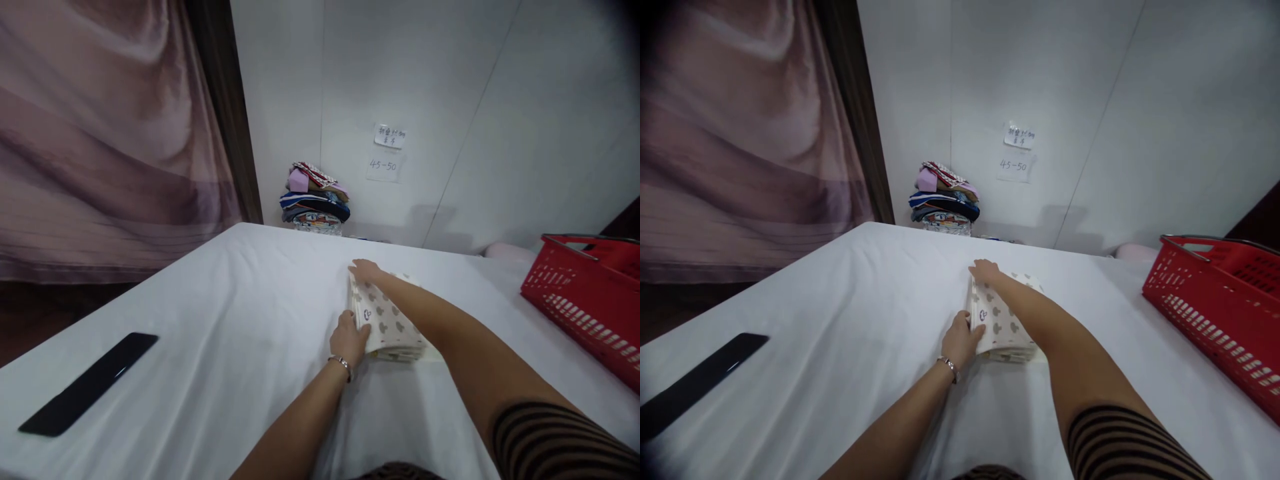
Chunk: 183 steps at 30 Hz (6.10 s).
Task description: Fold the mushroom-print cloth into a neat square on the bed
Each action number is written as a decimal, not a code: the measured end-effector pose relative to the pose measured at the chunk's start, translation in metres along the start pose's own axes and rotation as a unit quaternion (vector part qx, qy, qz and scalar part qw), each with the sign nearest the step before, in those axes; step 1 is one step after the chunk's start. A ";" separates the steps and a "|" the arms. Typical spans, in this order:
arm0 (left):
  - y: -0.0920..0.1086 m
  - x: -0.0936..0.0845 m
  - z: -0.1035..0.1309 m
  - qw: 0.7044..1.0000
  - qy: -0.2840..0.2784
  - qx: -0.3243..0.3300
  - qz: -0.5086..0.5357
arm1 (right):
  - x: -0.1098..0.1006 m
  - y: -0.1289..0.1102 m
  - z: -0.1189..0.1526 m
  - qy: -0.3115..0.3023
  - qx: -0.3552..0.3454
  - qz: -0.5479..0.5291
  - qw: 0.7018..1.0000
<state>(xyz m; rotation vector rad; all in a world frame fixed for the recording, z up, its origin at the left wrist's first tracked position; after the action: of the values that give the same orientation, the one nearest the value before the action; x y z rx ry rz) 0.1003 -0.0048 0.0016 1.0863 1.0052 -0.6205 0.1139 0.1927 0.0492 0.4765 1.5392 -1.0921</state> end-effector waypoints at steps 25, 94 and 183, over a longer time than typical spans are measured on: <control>0.010 -0.001 0.000 0.999 0.003 0.019 -0.030 | 0.038 0.030 0.102 0.020 0.005 -0.022 1.000; 0.020 -0.022 -0.172 0.989 0.094 0.082 -0.081 | 0.035 0.033 0.089 0.004 0.022 -0.087 0.996; 0.040 -0.033 -0.175 0.974 0.126 0.183 -0.039 | -0.010 0.151 0.079 0.087 0.221 -0.010 0.971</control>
<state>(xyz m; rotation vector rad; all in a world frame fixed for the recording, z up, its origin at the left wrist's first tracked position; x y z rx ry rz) 0.0570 0.1706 0.0273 1.4836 1.1844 -0.7651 0.2790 0.2033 0.0065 0.8810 1.4481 -1.4473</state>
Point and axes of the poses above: each hand's wrist, its own z-axis away from the middle knuckle, its own x-axis out of the palm, y = z × x, the point moved 10 cm from there along -z, towards the middle knuckle, and after that the axes turned 15 degrees about -z, right-handed, at the moved point
